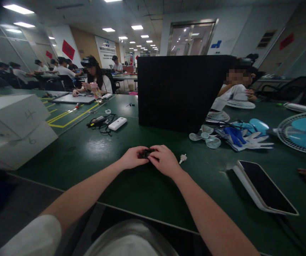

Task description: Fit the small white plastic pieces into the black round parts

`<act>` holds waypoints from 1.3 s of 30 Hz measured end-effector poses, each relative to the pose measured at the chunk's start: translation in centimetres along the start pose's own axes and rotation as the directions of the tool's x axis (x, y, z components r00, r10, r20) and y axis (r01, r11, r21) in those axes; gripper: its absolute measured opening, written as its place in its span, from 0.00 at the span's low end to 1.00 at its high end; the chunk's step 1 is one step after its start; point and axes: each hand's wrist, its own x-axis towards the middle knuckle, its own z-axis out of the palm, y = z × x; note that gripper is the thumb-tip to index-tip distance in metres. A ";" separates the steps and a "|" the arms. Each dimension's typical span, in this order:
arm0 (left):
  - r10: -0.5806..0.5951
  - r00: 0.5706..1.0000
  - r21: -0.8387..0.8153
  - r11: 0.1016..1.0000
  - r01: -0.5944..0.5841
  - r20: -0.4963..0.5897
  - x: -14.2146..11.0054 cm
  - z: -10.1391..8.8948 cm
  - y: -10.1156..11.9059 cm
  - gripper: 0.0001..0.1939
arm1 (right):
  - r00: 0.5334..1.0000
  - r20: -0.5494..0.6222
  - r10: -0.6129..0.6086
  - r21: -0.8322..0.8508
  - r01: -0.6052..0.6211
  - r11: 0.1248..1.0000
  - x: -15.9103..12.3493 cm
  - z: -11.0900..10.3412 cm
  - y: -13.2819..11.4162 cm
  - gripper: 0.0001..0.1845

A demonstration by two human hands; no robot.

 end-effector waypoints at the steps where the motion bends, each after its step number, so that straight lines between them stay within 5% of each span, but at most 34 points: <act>1: -0.005 1.000 -0.003 1.000 0.005 -0.002 0.0 0.0 0.0 0.28 | 1.000 0.005 -0.003 -0.004 0.003 1.000 -0.1 -0.1 -0.1 0.08; 8: -0.040 0.999 -0.026 0.999 0.040 0.009 0.1 0.0 -0.1 0.30 | 0.999 0.027 -0.028 -0.043 0.029 0.999 -0.1 -1.3 -0.1 0.11; 11: -0.105 0.994 -0.049 0.993 0.104 -0.032 0.1 -0.2 0.0 0.30 | 0.979 -0.037 0.203 -0.145 -0.206 0.968 0.0 -3.5 2.5 0.17; 13: -0.148 0.987 -0.076 0.987 0.143 -0.063 0.1 -0.6 0.0 0.29 | 0.885 -0.039 0.464 -0.237 -0.459 0.856 -0.4 -5.5 5.2 0.21; 15: -0.185 0.979 -0.114 0.978 0.174 -0.090 0.3 -0.9 -0.1 0.28 | 0.757 0.089 0.648 -0.330 -0.591 0.736 -1.1 -7.1 7.8 0.20; 17: -0.221 0.968 -0.151 0.968 0.202 -0.118 0.6 -1.0 -0.5 0.28 | 0.666 0.264 0.697 -0.352 -0.607 0.713 -1.8 -7.8 9.7 0.17; 18: -0.234 0.963 -0.166 0.963 0.211 -0.131 0.8 -1.1 -0.8 0.28 | 0.658 0.330 0.677 -0.337 -0.588 0.735 -2.2 -7.8 10.2 0.15; 21: -0.238 0.959 -0.195 0.959 0.207 -0.156 1.1 -0.9 -1.4 0.27 | 0.716 0.407 0.567 -0.285 -0.490 0.824 -2.7 -6.4 10.6 0.20; 26: -0.223 0.960 -0.172 0.966 0.194 -0.168 1.0 -0.7 -1.5 0.28 | 0.826 0.335 0.453 -0.276 -0.374 0.885 -2.5 -4.1 9.8 0.30; 33: -0.222 0.967 -0.159 0.967 0.201 -0.129 0.7 -1.2 -1.0 0.29 | 0.624 0.304 0.720 -0.426 -0.587 0.689 -2.2 -5.1 10.1 0.13; 39: -0.201 0.972 -0.119 0.975 0.187 -0.119 0.6 -1.2 -1.0 0.28 | 0.733 0.187 0.654 -0.123 -0.644 0.755 -1.4 -3.7 8.8 0.21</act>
